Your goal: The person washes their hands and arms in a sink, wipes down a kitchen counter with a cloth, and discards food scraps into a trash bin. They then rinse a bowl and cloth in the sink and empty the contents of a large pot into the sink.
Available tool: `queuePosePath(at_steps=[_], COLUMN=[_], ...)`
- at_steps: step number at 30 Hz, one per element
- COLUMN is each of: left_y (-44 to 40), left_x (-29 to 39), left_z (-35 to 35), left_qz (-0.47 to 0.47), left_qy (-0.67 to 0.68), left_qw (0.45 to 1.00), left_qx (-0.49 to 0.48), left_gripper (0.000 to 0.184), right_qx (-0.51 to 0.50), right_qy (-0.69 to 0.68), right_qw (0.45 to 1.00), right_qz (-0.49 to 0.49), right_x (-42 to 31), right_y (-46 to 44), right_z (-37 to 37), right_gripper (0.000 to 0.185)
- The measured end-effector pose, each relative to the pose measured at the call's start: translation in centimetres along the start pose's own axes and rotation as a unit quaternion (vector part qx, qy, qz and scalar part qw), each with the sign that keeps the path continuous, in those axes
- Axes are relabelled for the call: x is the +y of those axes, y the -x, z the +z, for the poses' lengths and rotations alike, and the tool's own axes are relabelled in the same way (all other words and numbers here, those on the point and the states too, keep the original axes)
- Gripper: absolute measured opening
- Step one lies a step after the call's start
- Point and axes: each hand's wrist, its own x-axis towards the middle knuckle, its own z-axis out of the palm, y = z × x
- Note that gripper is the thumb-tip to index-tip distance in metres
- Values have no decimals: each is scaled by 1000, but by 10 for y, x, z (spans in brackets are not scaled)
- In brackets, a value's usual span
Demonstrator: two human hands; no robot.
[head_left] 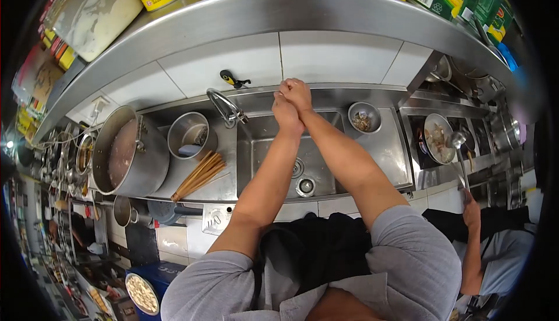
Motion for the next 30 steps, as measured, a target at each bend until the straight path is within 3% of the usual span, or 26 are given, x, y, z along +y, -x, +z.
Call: queuePosePath(at_steps=[1, 2, 3, 5, 6, 8, 9, 10, 12, 13, 14, 16, 17, 18, 20, 21, 23, 24, 26, 27, 28, 30], left_y=[4, 6, 4, -6, -30, -89, -46, -32, -14, -10, -6, -1, 4, 10, 20, 19, 15, 14, 11, 12, 17, 34], left_x=[-5, -8, -4, 12, 5, -13, 28, 40, 56, 61, 65, 69, 70, 75, 87, 90, 98, 102, 106, 102, 91, 67], left_z=[-3, -5, -8, -20, -34, -66, -38, -28, -13, -8, -4, -3, -5, -4, -1, -9, -22, -20, -13, -19, -20, -19], left_qz=[46, 92, 96, 1, 5, 105, 58, 55, 127, 160, 189, 240, 260, 260, 356, 355, 507, 506, 606, 586, 589, 433], left_qy=[-21, -42, -38, 6, 7, 61, -115, -115, -360, -471, -572, -734, -725, -723, -664, -662, -565, -563, -508, -508, -504, -322], left_qw=[999, 995, 995, 995, 995, 918, 912, 912, 800, 717, 619, 385, 368, 368, 257, 258, 311, 311, 393, 466, 466, 802], left_qx=[5, 9, 10, -99, -99, -378, -390, -390, -464, -488, -504, -505, -521, -523, -605, -608, -572, -575, -470, -425, -427, -257], left_gripper=[39, 37, 37, 27, 27, 19, 17, 17, 18, 19, 20, 22, 18, 18, 9, 9, 7, 7, 13, 14, 14, 20], right_qx=[87, 85, 99, 69, 68, 9, 24, 24, -159, -258, -257, -444, -443, -441, -302, -300, -318, -315, -225, -176, -174, -210], right_qy=[89, 88, 60, -24, -24, -33, 4, 4, 39, 22, 23, -97, -95, -94, -317, -316, -500, -500, -672, -745, -744, -781], right_qw=[989, 989, 982, 965, 965, 903, 901, 902, 949, 959, 960, 891, 890, 891, 890, 891, 756, 757, 644, 578, 581, 567], right_qz=[-81, -85, -148, -250, -254, -428, -434, -432, -271, -116, -111, -14, 56, 58, 127, 129, 278, 279, 287, 284, 281, 159], right_x=[-5, -9, -21, -41, -49, -66, -71, -73, -74, -78, -76, -83, -85, -80, -60, -56, -48, -50, -57, -60, -62, -65], right_y=[2, 5, 12, 30, 41, 56, 56, 53, 37, 28, 20, 16, 22, 30, 42, 46, 49, 51, 54, 54, 51, 41], right_z=[-2, -5, -15, -30, -36, -46, -52, -58, -71, -77, -81, -93, -98, -92, -69, -63, -52, -47, -36, -32, -29, -24], right_gripper=[33, 33, 28, 16, 16, 14, 21, 21, 27, 35, 35, 41, 50, 50, 56, 56, 50, 50, 41, 37, 37, 38])
